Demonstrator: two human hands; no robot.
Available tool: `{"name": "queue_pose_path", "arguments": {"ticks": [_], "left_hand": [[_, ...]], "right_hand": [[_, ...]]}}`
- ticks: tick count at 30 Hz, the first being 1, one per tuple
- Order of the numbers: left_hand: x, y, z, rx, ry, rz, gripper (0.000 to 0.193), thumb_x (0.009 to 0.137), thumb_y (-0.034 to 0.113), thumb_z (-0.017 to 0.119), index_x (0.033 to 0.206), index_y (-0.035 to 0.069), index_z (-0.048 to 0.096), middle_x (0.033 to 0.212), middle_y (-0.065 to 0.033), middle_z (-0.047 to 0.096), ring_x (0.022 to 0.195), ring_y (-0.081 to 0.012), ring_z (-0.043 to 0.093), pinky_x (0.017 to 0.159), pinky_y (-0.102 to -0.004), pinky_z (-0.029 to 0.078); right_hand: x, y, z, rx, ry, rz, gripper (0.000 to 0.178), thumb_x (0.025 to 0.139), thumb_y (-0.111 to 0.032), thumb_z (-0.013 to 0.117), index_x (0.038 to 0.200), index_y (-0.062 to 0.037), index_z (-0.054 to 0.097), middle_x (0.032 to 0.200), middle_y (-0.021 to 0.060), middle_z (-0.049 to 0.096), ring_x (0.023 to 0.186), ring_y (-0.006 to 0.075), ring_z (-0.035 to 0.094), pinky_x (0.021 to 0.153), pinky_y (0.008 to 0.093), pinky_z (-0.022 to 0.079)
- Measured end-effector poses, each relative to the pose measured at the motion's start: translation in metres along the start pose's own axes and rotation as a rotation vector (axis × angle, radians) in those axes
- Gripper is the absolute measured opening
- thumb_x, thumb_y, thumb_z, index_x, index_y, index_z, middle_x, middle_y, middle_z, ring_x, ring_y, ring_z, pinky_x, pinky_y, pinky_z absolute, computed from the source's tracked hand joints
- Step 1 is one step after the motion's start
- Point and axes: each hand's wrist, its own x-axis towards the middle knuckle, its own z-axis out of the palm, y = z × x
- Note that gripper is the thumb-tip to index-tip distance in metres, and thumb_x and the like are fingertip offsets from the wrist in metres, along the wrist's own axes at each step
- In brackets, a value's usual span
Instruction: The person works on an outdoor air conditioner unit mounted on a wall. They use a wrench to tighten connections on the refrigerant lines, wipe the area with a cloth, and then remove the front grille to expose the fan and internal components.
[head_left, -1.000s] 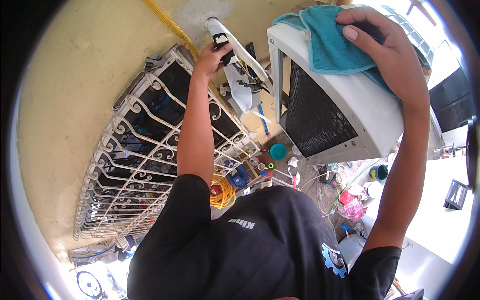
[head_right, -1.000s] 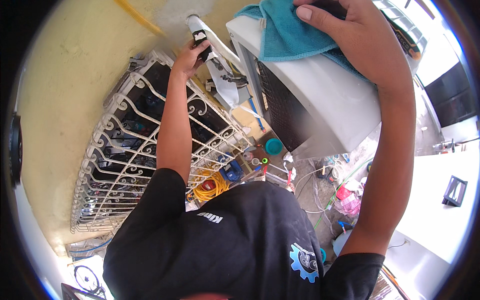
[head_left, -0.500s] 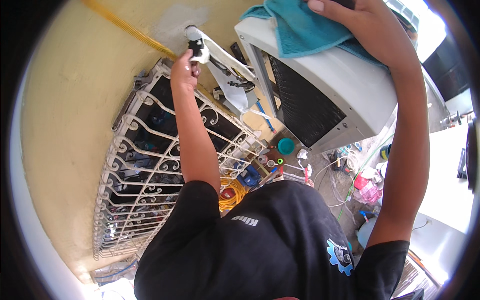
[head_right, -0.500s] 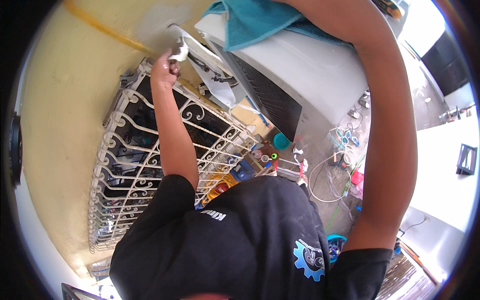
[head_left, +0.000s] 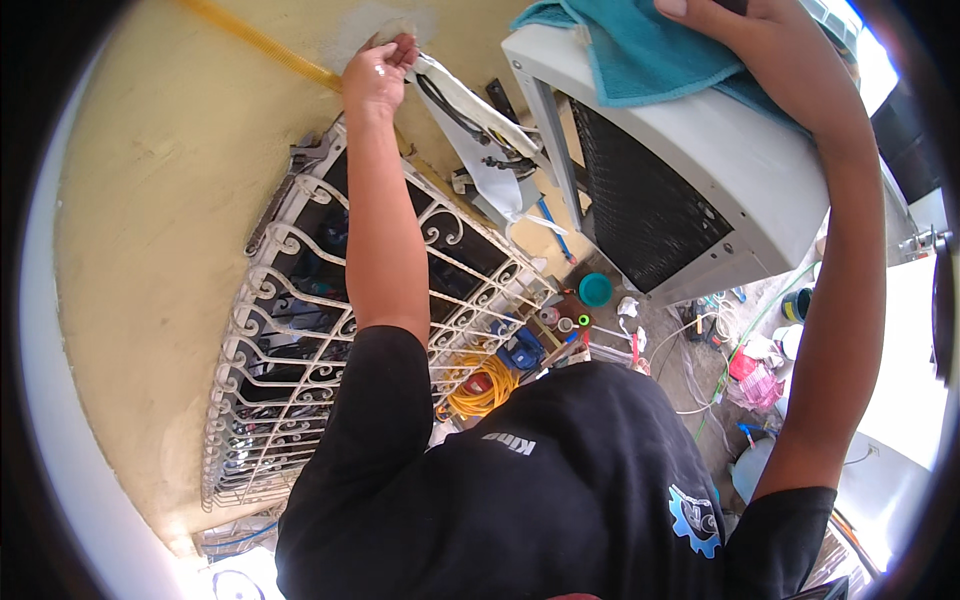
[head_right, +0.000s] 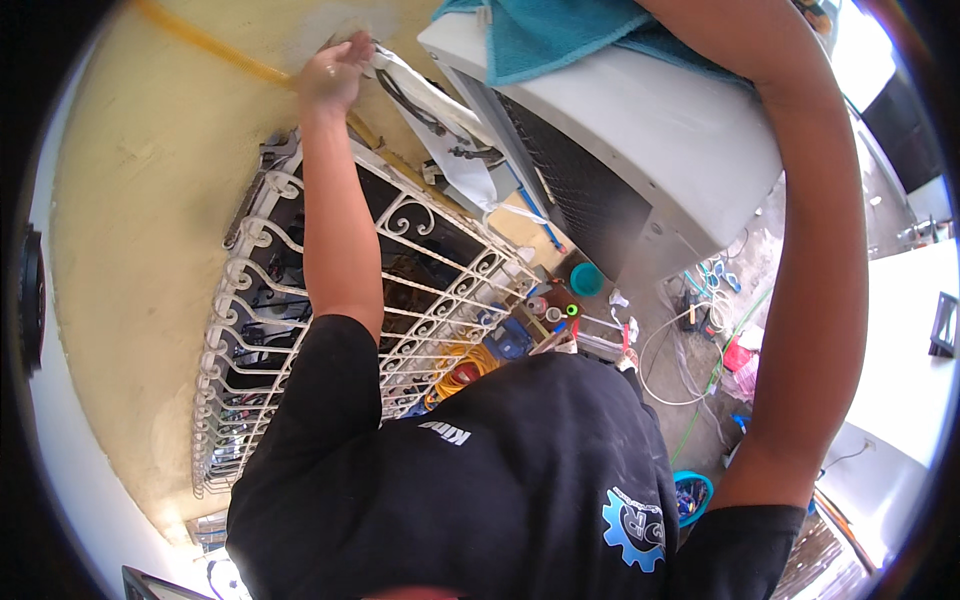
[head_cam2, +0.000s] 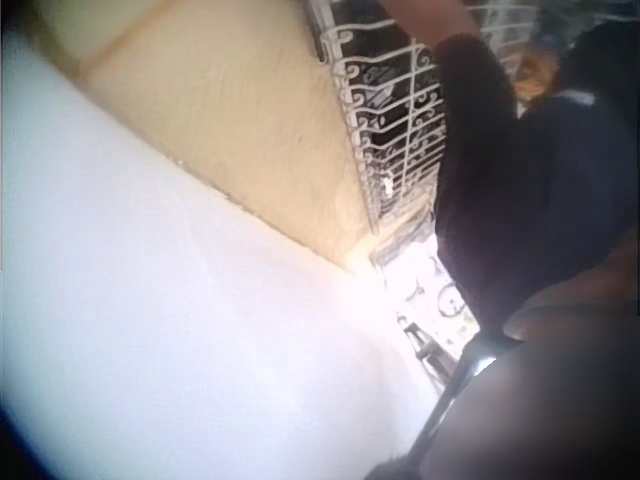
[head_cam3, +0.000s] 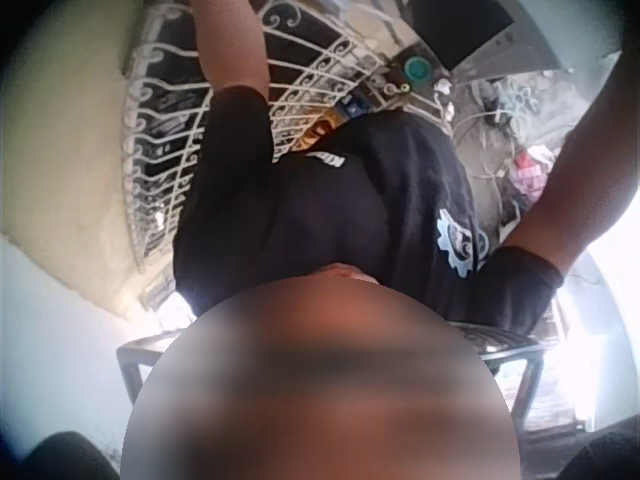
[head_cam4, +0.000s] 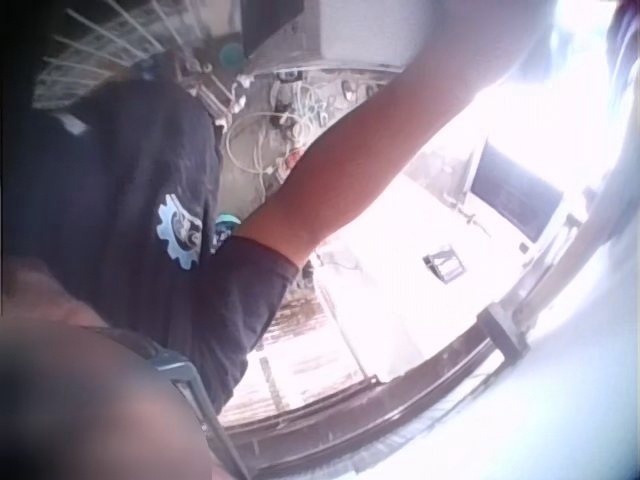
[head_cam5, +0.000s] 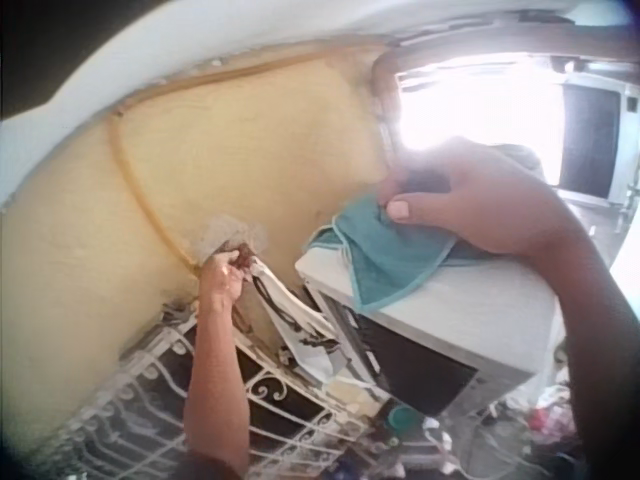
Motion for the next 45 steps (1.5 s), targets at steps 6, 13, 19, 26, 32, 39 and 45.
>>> {"name": "queue_pose_path", "arguments": {"ticks": [6,13,19,26,32,39,45], "left_hand": [[0.003,-0.003,0.011,0.181,-0.004,0.083,0.05,0.097,-0.009,0.046,0.146,-0.005,0.04,0.125,-0.0232,0.064,0.113,-0.0304,0.068,0.096,-0.0375,0.055],[-0.054,-0.03,0.012,0.872,0.363,0.326,0.041,0.098,0.003,0.058,0.137,-0.004,0.049,0.121,-0.0178,0.067,0.105,-0.0229,0.068,0.092,-0.0368,0.055],[-0.033,-0.068,0.018,0.078,0.466,-0.408,0.025,0.102,0.032,0.06,0.114,0.012,0.065,0.094,-0.0074,0.068,0.081,-0.0227,0.067,0.073,-0.0466,0.057],[0.025,-0.077,0.009,-0.121,0.633,-0.427,0.02,0.102,0.025,0.054,0.103,0.01,0.067,0.085,-0.0082,0.067,0.063,-0.025,0.063,0.053,-0.0433,0.054],[0.023,-0.101,0.03,-0.111,0.747,-0.101,0.031,0.101,0.027,0.05,0.101,0.004,0.071,0.099,-0.0152,0.072,0.084,-0.0315,0.071,0.07,-0.044,0.059],[-0.019,-0.083,0.056,0.687,0.873,-0.133,0.055,0.102,0.037,0.046,0.1,-0.012,0.071,0.105,-0.0318,0.073,0.099,-0.041,0.073,0.086,-0.049,0.057],[-0.035,-0.086,0.042,0.721,0.72,0.025,0.068,0.104,0.047,0.044,0.095,-0.015,0.071,0.101,-0.036,0.071,0.101,-0.0478,0.07,0.09,-0.052,0.052]], "right_hand": [[0.016,0.007,-0.01,0.222,-0.161,0.024,0.026,0.092,-0.022,0.071,0.107,-0.0016,0.078,0.099,0.0113,0.078,0.092,0.0208,0.069,0.089,0.0337,0.052],[0.0,0.002,-0.01,0.218,-0.071,0.073,0.023,0.091,-0.018,0.072,0.106,-0.0017,0.076,0.102,0.0114,0.076,0.095,0.0213,0.069,0.091,0.0343,0.051],[0.004,0.01,-0.001,0.135,-0.04,-0.08,0.021,0.089,-0.015,0.074,0.105,-0.0012,0.075,0.103,0.0124,0.076,0.098,0.0235,0.069,0.092,0.0353,0.052],[0.008,0.024,0.0,0.285,-0.08,-0.064,0.022,0.088,-0.015,0.074,0.106,-0.0015,0.076,0.106,0.0124,0.076,0.099,0.0233,0.07,0.093,0.0344,0.052],[-0.002,0.022,-0.006,0.187,-0.051,-0.049,0.022,0.09,-0.017,0.075,0.105,-0.0017,0.075,0.109,0.0136,0.074,0.105,0.0252,0.068,0.097,0.0364,0.051],[0.012,0.053,0.01,0.227,-0.193,-0.056,0.031,0.099,-0.032,0.07,0.121,-0.0106,0.074,0.121,0.0048,0.072,0.113,0.0166,0.065,0.108,0.0291,0.044],[0.008,0.065,0.013,0.273,-0.196,-0.032,0.031,0.098,-0.029,0.071,0.122,-0.0085,0.073,0.12,0.0057,0.072,0.113,0.0166,0.065,0.108,0.0306,0.045]]}}
